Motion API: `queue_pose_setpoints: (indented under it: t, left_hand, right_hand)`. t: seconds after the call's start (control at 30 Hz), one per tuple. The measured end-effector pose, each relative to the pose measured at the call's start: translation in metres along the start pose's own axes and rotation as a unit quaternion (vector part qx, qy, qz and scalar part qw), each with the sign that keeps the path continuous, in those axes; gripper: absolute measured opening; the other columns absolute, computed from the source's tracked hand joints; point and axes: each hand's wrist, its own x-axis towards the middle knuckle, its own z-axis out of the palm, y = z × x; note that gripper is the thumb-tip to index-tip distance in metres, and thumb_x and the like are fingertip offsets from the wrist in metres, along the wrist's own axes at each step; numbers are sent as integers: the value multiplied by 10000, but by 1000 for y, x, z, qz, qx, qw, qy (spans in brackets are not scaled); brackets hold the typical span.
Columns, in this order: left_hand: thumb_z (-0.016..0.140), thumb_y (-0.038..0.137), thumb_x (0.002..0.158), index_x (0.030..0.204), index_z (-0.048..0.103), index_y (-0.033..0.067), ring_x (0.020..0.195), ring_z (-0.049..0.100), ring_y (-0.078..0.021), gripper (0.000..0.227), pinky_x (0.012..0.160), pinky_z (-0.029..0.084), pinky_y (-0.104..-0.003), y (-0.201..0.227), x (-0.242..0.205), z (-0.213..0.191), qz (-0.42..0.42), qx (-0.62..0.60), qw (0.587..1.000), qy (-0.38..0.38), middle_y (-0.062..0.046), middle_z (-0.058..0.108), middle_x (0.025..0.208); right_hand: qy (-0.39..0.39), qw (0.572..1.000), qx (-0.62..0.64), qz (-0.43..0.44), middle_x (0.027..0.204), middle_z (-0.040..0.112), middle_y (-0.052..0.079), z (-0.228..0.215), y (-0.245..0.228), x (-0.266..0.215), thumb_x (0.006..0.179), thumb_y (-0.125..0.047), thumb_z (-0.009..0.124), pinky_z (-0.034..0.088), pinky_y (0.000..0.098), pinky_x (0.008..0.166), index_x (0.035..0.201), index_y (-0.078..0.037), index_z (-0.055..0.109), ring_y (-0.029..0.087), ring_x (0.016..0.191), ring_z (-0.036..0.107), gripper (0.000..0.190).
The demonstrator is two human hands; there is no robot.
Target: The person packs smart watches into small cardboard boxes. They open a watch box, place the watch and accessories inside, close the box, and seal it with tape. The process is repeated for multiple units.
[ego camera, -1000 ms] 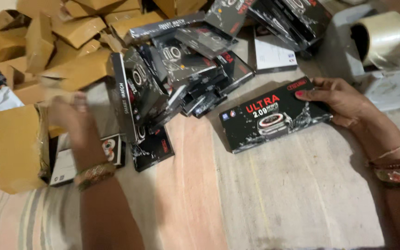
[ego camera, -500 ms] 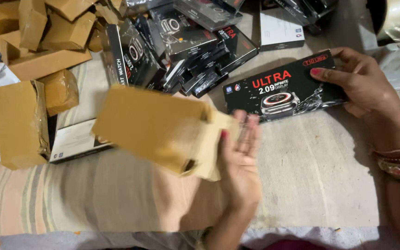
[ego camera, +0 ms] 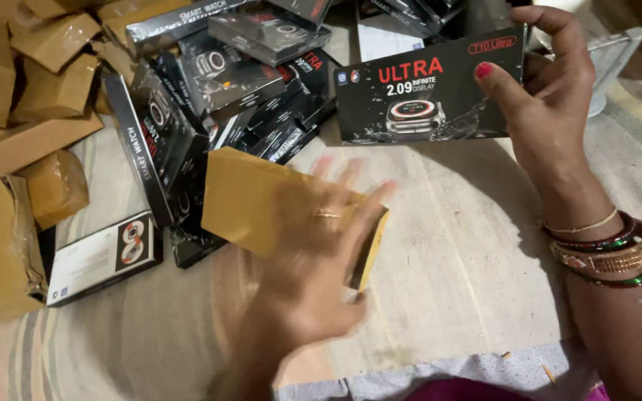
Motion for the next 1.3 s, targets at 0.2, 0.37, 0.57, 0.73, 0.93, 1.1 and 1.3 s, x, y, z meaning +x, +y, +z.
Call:
queue_pose_setpoints:
  t: [0.2,0.37,0.57,0.73,0.93,1.1,1.3]
  left_hand:
    - [870,444,599,1538,378,183,1404,383,-415,1092,1084,218,-724,-48,11,-13,-17,320,947,-29,-177,489,1473]
    - [831,597,625,1639,302,197,1164,603,-386,1212,1086,462,-546,-42,19,-4,-270,92,938,-198,-201,614,1255]
    - [878,487,549,1418,460,55,1348,462,-513,1056,997,364,-670,-48,39,16,-46,69,997,-5,-340,492,1416]
    - [658,387,983,1213,634,131,1398,531,-393,344,1039,456,-551,-47,55,42,-116,40,992,29,-258,630,1338]
    - [644,387,874,1100,669,8,1209,586,-422,441,903,516,-546,-50,69,54,-152,111,982,13,-302,651,1193]
    - [627,359,846,989,673,-24,1151,615,-397,411,916,522,-542,-49,79,51,-210,135,966,-67,-262,681,1102]
    - [708,523,703,971,720,24,1018,704,-358,566,895,547,-460,-43,100,29,-315,108,925,-185,-202,756,1011]
  right_hand:
    - [-4,999,11,-34,1268,658,144,-3,0,-1,1050,137,664,656,281,934,1413,-12,447,187,1110,730,448]
    - [52,994,39,-91,1386,629,115,-7,1,1,1057,110,705,619,305,996,1426,1,467,201,1140,720,453]
    - [101,982,131,-88,1310,622,107,-11,0,4,1067,106,749,595,300,1036,1409,42,482,199,1156,661,438]
    - [94,989,100,-58,1321,649,123,-3,-7,1,980,74,730,664,299,913,1402,35,467,193,1043,735,499]
    - [115,986,115,-40,1276,665,134,-8,-11,5,948,77,728,686,326,896,1363,54,475,202,1036,751,486]
    - [102,986,124,-50,1300,661,153,-9,-13,5,1005,91,729,678,310,879,1427,55,465,205,1013,750,499]
    - [73,990,120,-28,1294,632,145,-9,-16,6,946,89,679,674,314,879,1357,25,457,193,1014,765,471]
